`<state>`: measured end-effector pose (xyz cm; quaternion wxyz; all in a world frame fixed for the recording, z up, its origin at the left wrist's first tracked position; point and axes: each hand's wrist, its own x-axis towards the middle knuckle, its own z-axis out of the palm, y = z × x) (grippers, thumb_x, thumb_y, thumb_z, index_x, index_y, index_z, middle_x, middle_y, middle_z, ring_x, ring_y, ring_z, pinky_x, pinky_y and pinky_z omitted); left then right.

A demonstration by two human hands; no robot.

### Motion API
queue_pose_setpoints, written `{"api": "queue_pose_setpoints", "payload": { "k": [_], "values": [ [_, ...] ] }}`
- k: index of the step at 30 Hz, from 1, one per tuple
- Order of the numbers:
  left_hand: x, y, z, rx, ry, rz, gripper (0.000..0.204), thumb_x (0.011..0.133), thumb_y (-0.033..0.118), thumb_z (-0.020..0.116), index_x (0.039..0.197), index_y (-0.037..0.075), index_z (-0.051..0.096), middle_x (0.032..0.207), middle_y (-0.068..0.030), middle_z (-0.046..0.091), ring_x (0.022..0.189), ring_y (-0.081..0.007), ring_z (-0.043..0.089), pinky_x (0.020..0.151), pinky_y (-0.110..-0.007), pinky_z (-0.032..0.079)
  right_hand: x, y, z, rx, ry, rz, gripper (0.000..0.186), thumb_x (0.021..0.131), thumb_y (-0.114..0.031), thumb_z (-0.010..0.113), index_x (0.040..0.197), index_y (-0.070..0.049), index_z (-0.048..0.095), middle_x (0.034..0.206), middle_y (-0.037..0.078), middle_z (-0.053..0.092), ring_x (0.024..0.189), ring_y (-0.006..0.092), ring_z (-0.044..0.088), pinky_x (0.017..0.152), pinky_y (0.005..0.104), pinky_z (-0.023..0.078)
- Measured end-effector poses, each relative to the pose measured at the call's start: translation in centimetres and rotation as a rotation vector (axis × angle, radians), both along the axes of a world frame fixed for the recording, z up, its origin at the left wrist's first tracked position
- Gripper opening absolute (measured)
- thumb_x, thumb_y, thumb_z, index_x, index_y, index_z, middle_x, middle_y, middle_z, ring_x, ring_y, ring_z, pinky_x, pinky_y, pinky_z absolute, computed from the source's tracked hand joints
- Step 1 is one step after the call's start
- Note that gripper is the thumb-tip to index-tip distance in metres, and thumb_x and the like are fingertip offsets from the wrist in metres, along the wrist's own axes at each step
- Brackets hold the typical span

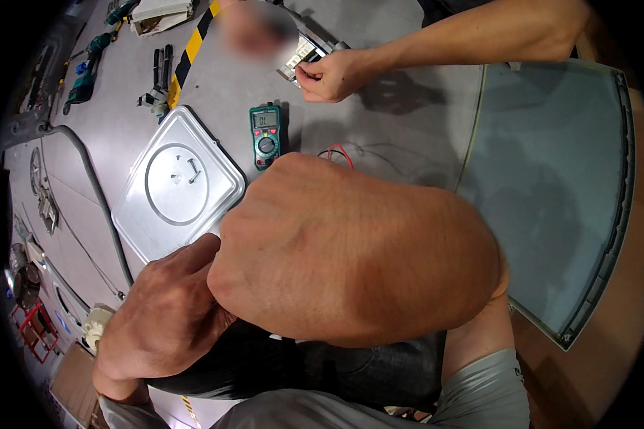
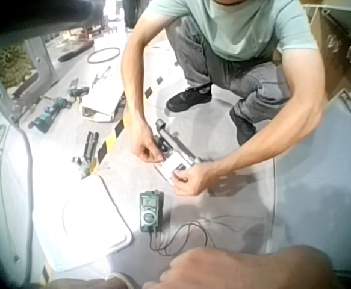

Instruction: The person tests a washing machine motor with a multimeter by touching the probes to the motor's electrical terminals and adjusting the multimeter dial.

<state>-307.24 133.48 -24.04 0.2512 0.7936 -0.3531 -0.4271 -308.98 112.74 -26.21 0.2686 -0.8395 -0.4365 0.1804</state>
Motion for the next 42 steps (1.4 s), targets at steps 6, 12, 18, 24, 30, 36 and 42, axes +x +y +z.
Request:
{"api": "queue_pose_setpoints", "payload": {
  "k": [6, 12, 18, 24, 30, 36, 42],
  "values": [
    [0.0, 0.0, -0.1, 0.010, 0.030, -0.014, 0.025, 0.076, 0.004, 0.070, 0.100, -0.001, 0.064, 0.093, -0.0188, 0.061, 0.084, -0.0382, 0.062, 0.074, -0.043, 0.051, 0.3, -0.2, 0.5, -0.035, 0.059, 0.033, 0.019, 0.070, -0.012, 0.067, 0.064, -0.005, 0.051, 0.056, 0.005, 0.050, 0.052, 0.0215, 0.058, 0.046, 0.0336, 0.046],
    [0.0, -0.1, 0.0, 0.014, 0.032, -0.009, 0.026, 0.075, 0.004, 0.070, 0.100, 0.000, 0.064, 0.094, -0.0180, 0.062, 0.085, -0.0383, 0.062, 0.075, -0.043, 0.051, 0.2, -0.3, 0.7, -0.038, 0.029, 0.019, 0.019, 0.070, -0.013, 0.068, 0.064, -0.005, 0.051, 0.056, 0.005, 0.050, 0.051, 0.0207, 0.058, 0.044, 0.0334, 0.045],
    [0.0, -0.1, -0.1, 0.004, 0.027, -0.010, 0.024, 0.076, 0.005, 0.070, 0.098, -0.001, 0.064, 0.092, -0.0187, 0.062, 0.085, -0.0392, 0.061, 0.073, -0.043, 0.050, 0.0, -0.2, 0.8, -0.019, -0.003, -0.020, 0.018, 0.070, -0.013, 0.067, 0.064, -0.005, 0.052, 0.055, 0.005, 0.050, 0.051, 0.0205, 0.057, 0.044, 0.0332, 0.045],
    [0.0, -0.2, 0.2, 0.008, 0.031, -0.010, 0.019, 0.078, 0.006, 0.069, 0.095, -0.002, 0.063, 0.085, -0.0194, 0.062, 0.079, -0.0405, 0.061, 0.068, -0.045, 0.048, -0.3, -0.6, 0.9, -0.040, 0.031, -0.040, 0.017, 0.071, -0.013, 0.067, 0.065, -0.005, 0.053, 0.056, 0.005, 0.051, 0.052, 0.0210, 0.058, 0.045, 0.0340, 0.045],
    [-0.7, 0.1, -0.7, -0.017, 0.031, 0.000, 0.015, 0.083, 0.008, 0.067, 0.092, -0.001, 0.059, 0.075, -0.0173, 0.060, 0.071, -0.0393, 0.059, 0.062, -0.045, 0.047, -0.8, -0.2, -0.3, 0.047, -0.009, -0.058, 0.017, 0.075, -0.014, 0.066, 0.069, -0.004, 0.054, 0.058, 0.006, 0.053, 0.056, 0.0261, 0.060, 0.048, 0.0365, 0.045],
    [-1.3, -0.1, -1.9, -0.052, -0.038, -0.042, 0.015, 0.089, 0.015, 0.062, 0.086, 0.001, 0.058, 0.071, -0.0151, 0.060, 0.066, -0.0366, 0.060, 0.057, -0.044, 0.047, -2.0, -0.6, -2.0, 0.027, 0.025, -0.019, 0.024, 0.083, -0.021, 0.067, 0.074, -0.003, 0.054, 0.064, 0.008, 0.055, 0.061, 0.0285, 0.060, 0.055, 0.0379, 0.046],
    [1.5, -1.1, -5.0, 0.011, 0.173, -0.095, 0.017, 0.092, 0.016, 0.062, 0.093, -0.001, 0.059, 0.076, -0.0154, 0.063, 0.071, -0.0322, 0.062, 0.061, -0.039, 0.047, -3.6, -2.3, -5.3, 0.127, 0.030, -0.275, 0.020, 0.082, -0.021, 0.070, 0.083, -0.005, 0.058, 0.069, 0.009, 0.055, 0.063, 0.0277, 0.059, 0.058, 0.0379, 0.046]
  ]
}}
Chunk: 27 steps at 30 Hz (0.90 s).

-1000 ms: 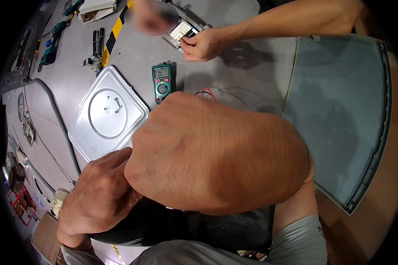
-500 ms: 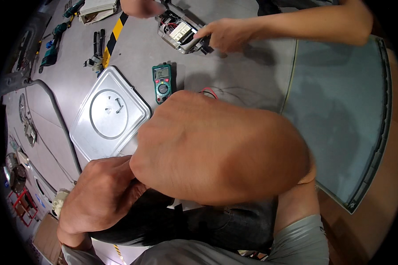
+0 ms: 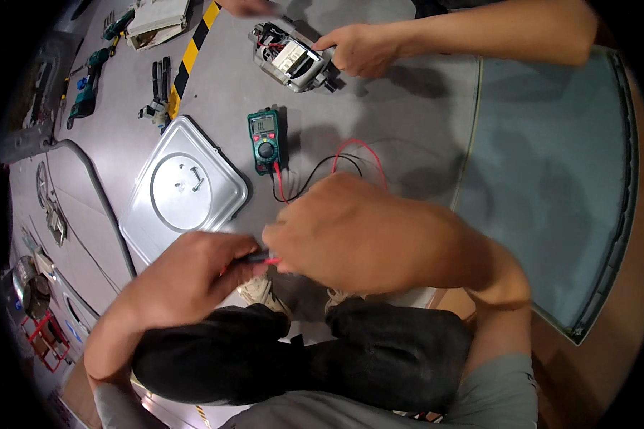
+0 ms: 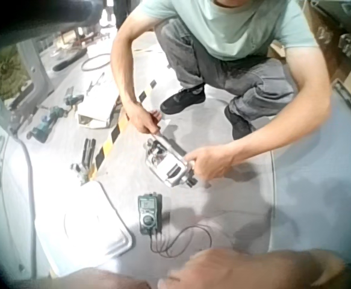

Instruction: The person tests a washing machine motor with a multimeter by touching the probes to the motor's electrical terminals and adjusting the multimeter dial.

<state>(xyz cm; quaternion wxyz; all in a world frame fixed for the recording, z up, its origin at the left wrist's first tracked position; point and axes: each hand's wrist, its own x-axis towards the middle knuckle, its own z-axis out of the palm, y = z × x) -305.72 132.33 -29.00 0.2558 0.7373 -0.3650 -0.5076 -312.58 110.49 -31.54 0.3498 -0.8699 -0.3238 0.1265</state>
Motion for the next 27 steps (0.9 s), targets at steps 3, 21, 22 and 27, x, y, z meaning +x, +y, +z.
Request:
{"api": "queue_pose_setpoints", "payload": {
  "k": [3, 21, 22, 27],
  "values": [
    [1.0, 0.4, -6.1, -0.010, 0.413, 0.280, 0.024, 0.099, 0.024, 0.056, 0.100, 0.000, 0.061, 0.077, -0.0089, 0.064, 0.072, -0.0182, 0.063, 0.065, -0.030, 0.049, -0.3, 0.3, -0.9, 0.085, -0.128, -0.257, 0.021, 0.084, -0.022, 0.068, 0.094, -0.006, 0.062, 0.081, 0.011, 0.060, 0.076, 0.0283, 0.062, 0.070, 0.0395, 0.048],
    [-2.6, -5.2, -12.7, -0.179, 0.934, 0.472, 0.028, 0.101, 0.026, 0.054, 0.103, -0.001, 0.062, 0.081, -0.0058, 0.062, 0.074, -0.0129, 0.060, 0.069, -0.027, 0.049, -4.2, 1.0, -13.3, 1.153, 1.211, -0.470, 0.074, 0.101, -0.057, 0.029, 0.141, 0.005, 0.038, 0.101, 0.012, 0.064, 0.071, 0.0116, 0.067, 0.059, 0.0225, 0.055],
    [-2.3, -5.2, -12.5, -0.167, 0.927, 0.472, 0.029, 0.101, 0.026, 0.053, 0.104, -0.001, 0.062, 0.082, -0.0057, 0.062, 0.074, -0.0127, 0.060, 0.070, -0.027, 0.049, -3.8, 0.9, -13.0, 1.147, 1.188, -0.470, 0.075, 0.101, -0.057, 0.029, 0.141, 0.005, 0.038, 0.101, 0.012, 0.065, 0.071, 0.0114, 0.067, 0.059, 0.0224, 0.055],
    [-1.5, -4.9, -11.3, -0.184, 0.874, 0.497, 0.030, 0.101, 0.027, 0.053, 0.107, -0.001, 0.063, 0.083, -0.0042, 0.062, 0.078, -0.0109, 0.059, 0.071, -0.026, 0.048, -2.9, 0.7, -12.4, 1.110, 1.159, -0.438, 0.078, 0.100, -0.060, 0.032, 0.140, 0.007, 0.039, 0.110, 0.013, 0.064, 0.085, 0.0124, 0.066, 0.067, 0.0243, 0.055]
  ]
}}
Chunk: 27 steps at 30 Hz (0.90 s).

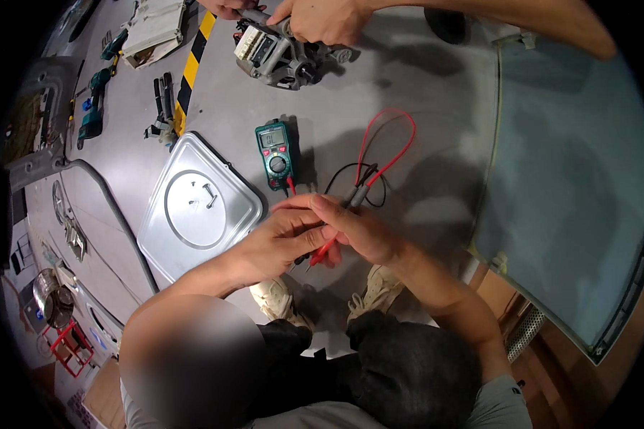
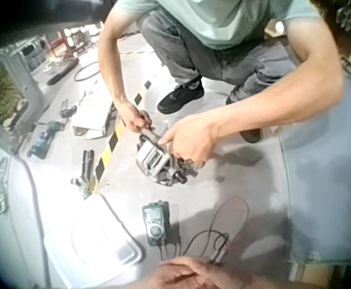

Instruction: The person tests a washing machine motor with a multimeter by touching the probes to the motor's electrical terminals and adjusting the multimeter dial.

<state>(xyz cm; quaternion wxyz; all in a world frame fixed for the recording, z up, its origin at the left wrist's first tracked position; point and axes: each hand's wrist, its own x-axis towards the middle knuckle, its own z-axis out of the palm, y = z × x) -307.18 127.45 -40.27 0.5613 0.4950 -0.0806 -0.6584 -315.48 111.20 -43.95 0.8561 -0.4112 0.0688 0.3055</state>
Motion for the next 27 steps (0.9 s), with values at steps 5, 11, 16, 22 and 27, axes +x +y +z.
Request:
{"api": "queue_pose_setpoints", "payload": {
  "k": [5, 11, 16, 22, 27],
  "values": [
    [1.5, 0.8, 0.1, 0.006, -0.393, -0.122, 0.029, 0.102, 0.023, 0.053, 0.108, -0.003, 0.064, 0.088, -0.0031, 0.064, 0.082, -0.0085, 0.056, 0.075, -0.024, 0.046, 0.1, 0.4, 0.0, -0.156, -0.141, -0.203, 0.072, 0.102, -0.056, 0.030, 0.135, 0.006, 0.046, 0.123, 0.015, 0.059, 0.109, 0.0180, 0.059, 0.089, 0.0328, 0.048],
    [7.3, 2.8, -4.5, 0.180, -0.664, 0.199, 0.023, 0.098, 0.022, 0.058, 0.109, 0.002, 0.062, 0.099, -0.0021, 0.064, 0.092, -0.0099, 0.057, 0.083, -0.027, 0.046, 0.7, -1.6, 0.6, -0.041, -0.071, -0.427, 0.062, 0.104, -0.051, 0.032, 0.107, 0.002, 0.065, 0.098, 0.005, 0.064, 0.088, 0.0092, 0.055, 0.083, 0.0252, 0.046],
    [13.2, 3.2, -8.2, 0.355, -0.530, 0.400, 0.040, 0.093, 0.031, 0.064, 0.121, 0.006, 0.053, 0.114, -0.0068, 0.058, 0.104, -0.0169, 0.055, 0.089, -0.033, 0.046, 0.7, -1.6, 1.3, -0.166, 0.017, -0.528, 0.058, 0.100, -0.054, 0.040, 0.095, -0.002, 0.066, 0.091, 0.005, 0.064, 0.086, 0.0094, 0.055, 0.078, 0.0240, 0.045],
    [15.5, 2.5, -10.4, 0.376, -0.588, 0.464, 0.056, 0.090, 0.032, 0.068, 0.132, 0.002, 0.046, 0.111, -0.0113, 0.059, 0.095, -0.0183, 0.055, 0.082, -0.032, 0.049, 0.0, -1.5, 0.9, -0.209, 0.098, -0.562, 0.051, 0.100, -0.050, 0.046, 0.096, -0.003, 0.064, 0.094, 0.007, 0.065, 0.088, 0.0121, 0.057, 0.082, 0.0281, 0.047],
    [15.8, 1.2, -11.2, 0.321, -0.546, 0.490, 0.056, 0.092, 0.032, 0.066, 0.134, 0.002, 0.046, 0.116, -0.0104, 0.057, 0.099, -0.0182, 0.054, 0.084, -0.032, 0.049, -0.3, -1.7, -0.1, -0.231, 0.147, -0.576, 0.048, 0.101, -0.049, 0.046, 0.095, -0.004, 0.063, 0.091, 0.005, 0.063, 0.087, 0.0129, 0.056, 0.078, 0.0287, 0.047]
  ]
}}
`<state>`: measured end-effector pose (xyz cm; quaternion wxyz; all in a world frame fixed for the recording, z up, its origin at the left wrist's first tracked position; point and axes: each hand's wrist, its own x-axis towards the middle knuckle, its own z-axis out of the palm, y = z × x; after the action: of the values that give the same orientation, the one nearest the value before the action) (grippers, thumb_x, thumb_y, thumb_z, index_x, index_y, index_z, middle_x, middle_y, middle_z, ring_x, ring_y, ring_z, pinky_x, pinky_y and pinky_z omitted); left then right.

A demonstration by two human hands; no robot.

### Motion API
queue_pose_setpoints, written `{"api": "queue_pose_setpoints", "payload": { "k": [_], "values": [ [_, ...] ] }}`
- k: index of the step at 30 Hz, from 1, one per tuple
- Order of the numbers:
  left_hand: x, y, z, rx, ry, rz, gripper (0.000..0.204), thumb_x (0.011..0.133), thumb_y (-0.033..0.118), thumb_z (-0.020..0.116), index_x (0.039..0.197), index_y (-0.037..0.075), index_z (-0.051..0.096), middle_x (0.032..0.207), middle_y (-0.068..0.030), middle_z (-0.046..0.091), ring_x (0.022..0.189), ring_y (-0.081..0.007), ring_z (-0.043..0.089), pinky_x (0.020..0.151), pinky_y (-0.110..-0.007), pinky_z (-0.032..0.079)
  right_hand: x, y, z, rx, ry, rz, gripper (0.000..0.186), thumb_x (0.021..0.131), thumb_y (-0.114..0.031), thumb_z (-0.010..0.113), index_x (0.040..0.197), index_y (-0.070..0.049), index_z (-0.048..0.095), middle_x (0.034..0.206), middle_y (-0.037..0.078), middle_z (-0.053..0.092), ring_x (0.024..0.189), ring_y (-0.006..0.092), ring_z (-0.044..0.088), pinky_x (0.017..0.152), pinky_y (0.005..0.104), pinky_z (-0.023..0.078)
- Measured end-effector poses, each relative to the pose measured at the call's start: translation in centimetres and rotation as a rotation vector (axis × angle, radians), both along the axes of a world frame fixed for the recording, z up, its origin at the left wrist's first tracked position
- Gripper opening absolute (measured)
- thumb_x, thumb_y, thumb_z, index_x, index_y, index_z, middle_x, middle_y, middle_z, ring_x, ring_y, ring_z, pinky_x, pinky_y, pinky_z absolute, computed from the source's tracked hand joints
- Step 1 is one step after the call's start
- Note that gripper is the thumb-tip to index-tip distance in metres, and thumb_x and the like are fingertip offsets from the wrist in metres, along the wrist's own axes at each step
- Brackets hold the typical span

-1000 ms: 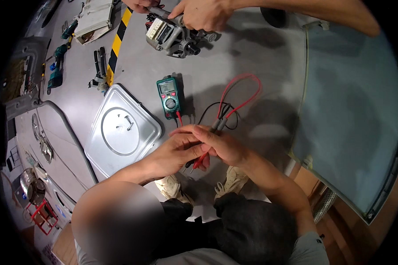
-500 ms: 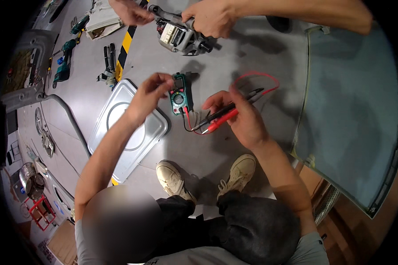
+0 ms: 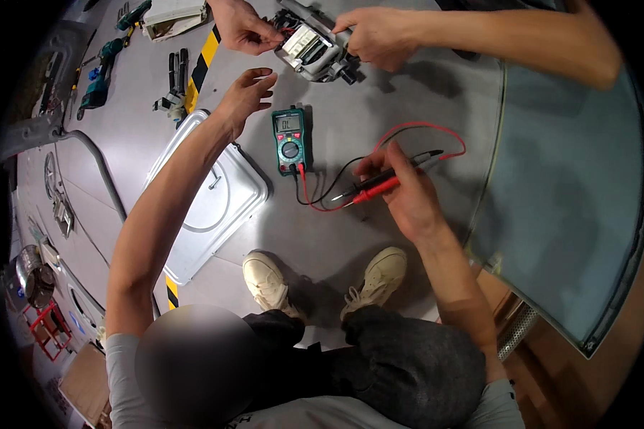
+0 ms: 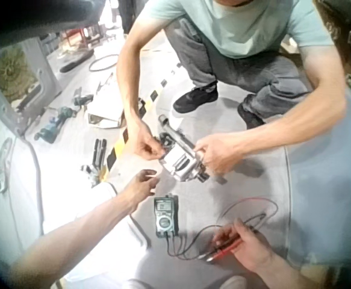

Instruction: The person tests a washing machine motor with a multimeter by touching the probes to the motor's electrical terminals and adjusting the multimeter dial.

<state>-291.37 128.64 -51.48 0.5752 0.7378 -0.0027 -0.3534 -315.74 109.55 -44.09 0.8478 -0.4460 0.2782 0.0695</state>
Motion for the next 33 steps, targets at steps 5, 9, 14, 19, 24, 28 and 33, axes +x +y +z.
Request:
{"api": "queue_pose_setpoints", "payload": {
  "k": [5, 9, 14, 19, 24, 28, 33],
  "values": [
    [0.4, -0.8, 0.0, -0.060, 0.037, 0.025, 0.043, 0.093, 0.034, 0.065, 0.126, 0.008, 0.053, 0.115, -0.0046, 0.056, 0.105, -0.0174, 0.053, 0.093, -0.034, 0.045, -0.3, -0.3, -0.2, -0.002, 0.017, 0.003, 0.046, 0.101, -0.048, 0.044, 0.096, -0.005, 0.061, 0.092, 0.005, 0.063, 0.086, 0.0131, 0.056, 0.074, 0.0279, 0.045],
    [0.5, -1.0, -0.5, -0.131, 0.076, 0.051, 0.037, 0.094, 0.031, 0.064, 0.122, 0.009, 0.056, 0.112, -0.0026, 0.057, 0.103, -0.0147, 0.053, 0.091, -0.033, 0.045, 0.0, -0.9, -1.0, 0.010, 0.007, 0.033, 0.046, 0.101, -0.047, 0.045, 0.098, -0.004, 0.061, 0.094, 0.006, 0.063, 0.088, 0.0140, 0.060, 0.078, 0.0301, 0.048],
    [0.8, -1.8, -1.3, -0.201, 0.115, 0.102, 0.030, 0.095, 0.027, 0.062, 0.118, 0.009, 0.059, 0.109, -0.0009, 0.059, 0.101, -0.0128, 0.054, 0.090, -0.032, 0.045, 0.7, -1.7, -2.4, 0.029, -0.005, 0.044, 0.045, 0.100, -0.047, 0.047, 0.101, -0.004, 0.060, 0.095, 0.007, 0.063, 0.085, 0.0151, 0.061, 0.079, 0.0326, 0.051],
    [1.4, -2.9, -1.3, -0.279, 0.164, 0.152, 0.024, 0.096, 0.026, 0.061, 0.115, 0.010, 0.061, 0.107, -0.0002, 0.060, 0.102, -0.0128, 0.055, 0.090, -0.032, 0.044, 1.9, -2.2, -3.4, 0.042, -0.085, 0.022, 0.043, 0.099, -0.043, 0.051, 0.100, -0.001, 0.062, 0.095, 0.010, 0.064, 0.080, 0.0179, 0.061, 0.072, 0.0311, 0.047],
    [2.2, -3.3, -1.7, -0.344, 0.207, 0.197, 0.022, 0.096, 0.024, 0.062, 0.112, 0.009, 0.062, 0.106, -0.0004, 0.062, 0.101, -0.0128, 0.056, 0.087, -0.031, 0.045, 3.9, -2.6, -4.1, -0.008, -0.237, 0.095, 0.043, 0.100, -0.039, 0.052, 0.097, 0.002, 0.062, 0.091, 0.010, 0.061, 0.078, 0.0183, 0.059, 0.073, 0.0315, 0.046],
    [2.5, -3.8, -1.2, -0.371, 0.262, 0.229, 0.022, 0.095, 0.024, 0.063, 0.111, 0.009, 0.063, 0.103, -0.0003, 0.064, 0.097, -0.0120, 0.058, 0.083, -0.029, 0.046, 4.7, -3.0, -4.8, 0.030, -0.255, 0.084, 0.042, 0.100, -0.038, 0.051, 0.097, 0.003, 0.062, 0.090, 0.010, 0.059, 0.079, 0.0187, 0.058, 0.073, 0.0317, 0.046],
    [3.0, -3.9, -2.2, -0.432, 0.326, 0.235, 0.022, 0.096, 0.022, 0.062, 0.112, 0.008, 0.064, 0.098, -0.0001, 0.065, 0.092, -0.0109, 0.059, 0.078, -0.026, 0.047, 5.0, -3.3, -5.6, 0.067, -0.250, 0.078, 0.042, 0.100, -0.037, 0.052, 0.096, 0.003, 0.063, 0.091, 0.010, 0.058, 0.078, 0.0187, 0.058, 0.072, 0.0321, 0.046]
  ]
}}
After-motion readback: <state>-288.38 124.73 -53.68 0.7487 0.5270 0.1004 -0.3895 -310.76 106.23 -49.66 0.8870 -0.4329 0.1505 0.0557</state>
